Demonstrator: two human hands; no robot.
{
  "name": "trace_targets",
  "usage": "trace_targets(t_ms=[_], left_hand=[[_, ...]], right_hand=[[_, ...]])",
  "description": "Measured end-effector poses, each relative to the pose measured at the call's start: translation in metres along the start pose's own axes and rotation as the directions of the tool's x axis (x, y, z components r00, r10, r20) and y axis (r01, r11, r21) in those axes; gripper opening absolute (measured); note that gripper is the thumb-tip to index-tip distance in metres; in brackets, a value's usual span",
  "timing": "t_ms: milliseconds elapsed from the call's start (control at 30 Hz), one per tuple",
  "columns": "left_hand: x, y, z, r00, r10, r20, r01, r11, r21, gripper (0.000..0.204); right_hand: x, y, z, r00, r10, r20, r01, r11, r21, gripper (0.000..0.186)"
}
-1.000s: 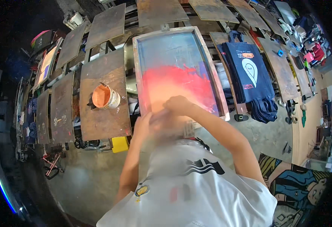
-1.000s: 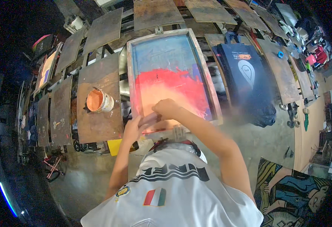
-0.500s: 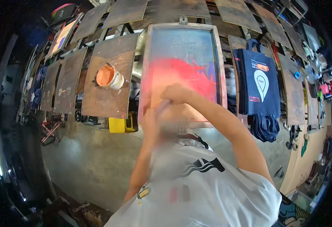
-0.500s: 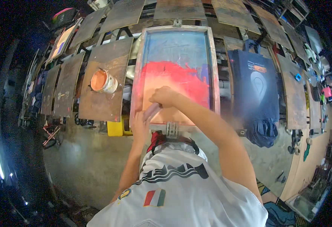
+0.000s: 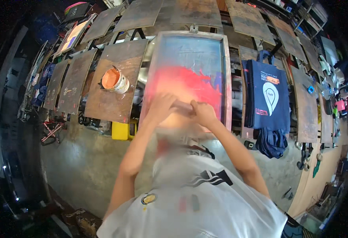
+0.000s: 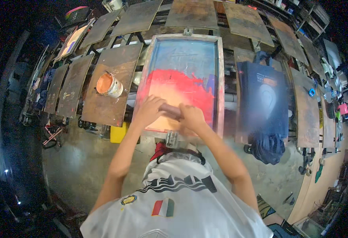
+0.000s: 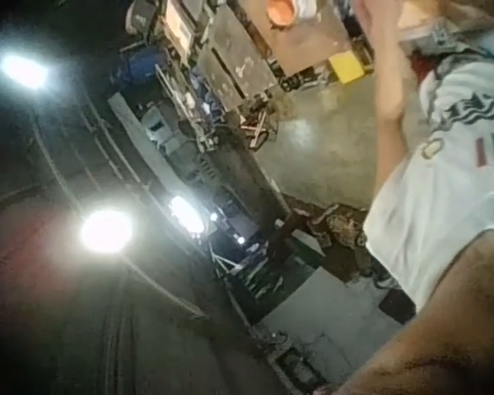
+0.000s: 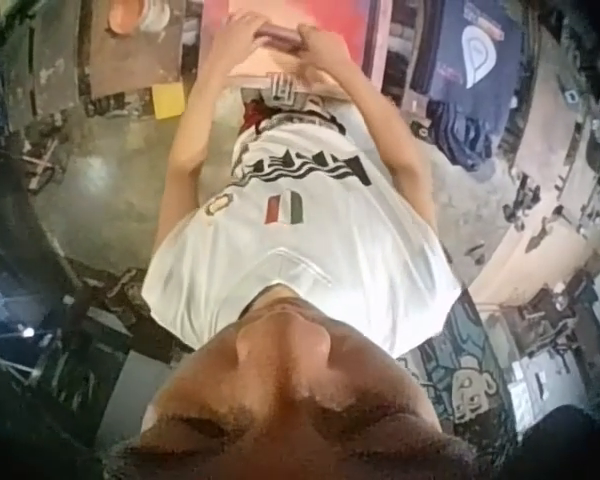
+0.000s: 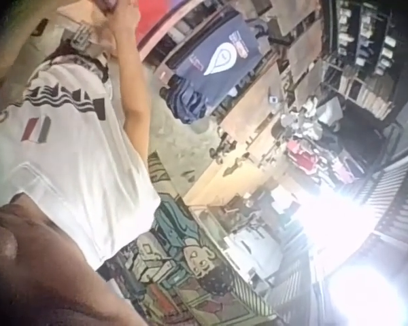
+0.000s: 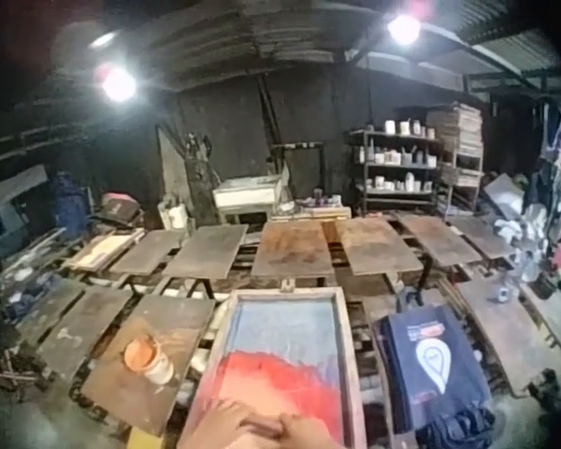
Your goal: Place a t-shirt on a platen, align it, and use a screen-printing press and squeegee to apply ink to the shirt.
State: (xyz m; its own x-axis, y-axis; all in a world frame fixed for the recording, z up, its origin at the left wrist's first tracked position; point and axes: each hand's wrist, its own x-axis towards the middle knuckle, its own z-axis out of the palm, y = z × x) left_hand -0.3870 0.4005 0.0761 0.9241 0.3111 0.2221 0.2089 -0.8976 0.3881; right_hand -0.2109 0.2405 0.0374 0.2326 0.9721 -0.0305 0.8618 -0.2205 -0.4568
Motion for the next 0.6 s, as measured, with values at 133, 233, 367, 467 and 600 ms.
trace_targets(t_ms=[133, 233, 367, 467, 600], left_hand=[[0.08, 0.004, 0.021, 0.949, 0.178, 0.259, -0.188, 0.982, 0.011, 0.035], [0.124, 0.021, 0.053, 0.841, 0.191, 0.507, -0.268, 0.96, 0.082, 0.039], [0.144, -0.005, 0.087, 0.796, 0.345, 0.498, -0.401, 0.916, 0.006, 0.039], [0.142, -0.01, 0.084, 0.774, 0.427, 0.467, -0.462, 0.886, -0.044, 0.03], [0.129, -0.04, 0.062, 0.784, 0.478, 0.396, -0.473, 0.873, -0.117, 0.027]], right_hand=[[-0.032, 0.005, 0.001, 0.972, 0.227, -0.065, -0.227, 0.974, 0.005, 0.044], [-0.044, 0.004, 0.015, 0.876, 0.452, -0.168, -0.444, 0.892, 0.084, 0.046], [-0.039, -0.015, 0.022, 0.794, 0.579, -0.185, -0.541, 0.812, 0.221, 0.051], [-0.031, -0.039, 0.022, 0.72, 0.677, -0.15, -0.637, 0.731, 0.243, 0.051], [-0.01, -0.055, 0.05, 0.748, 0.647, -0.151, -0.564, 0.738, 0.37, 0.05]])
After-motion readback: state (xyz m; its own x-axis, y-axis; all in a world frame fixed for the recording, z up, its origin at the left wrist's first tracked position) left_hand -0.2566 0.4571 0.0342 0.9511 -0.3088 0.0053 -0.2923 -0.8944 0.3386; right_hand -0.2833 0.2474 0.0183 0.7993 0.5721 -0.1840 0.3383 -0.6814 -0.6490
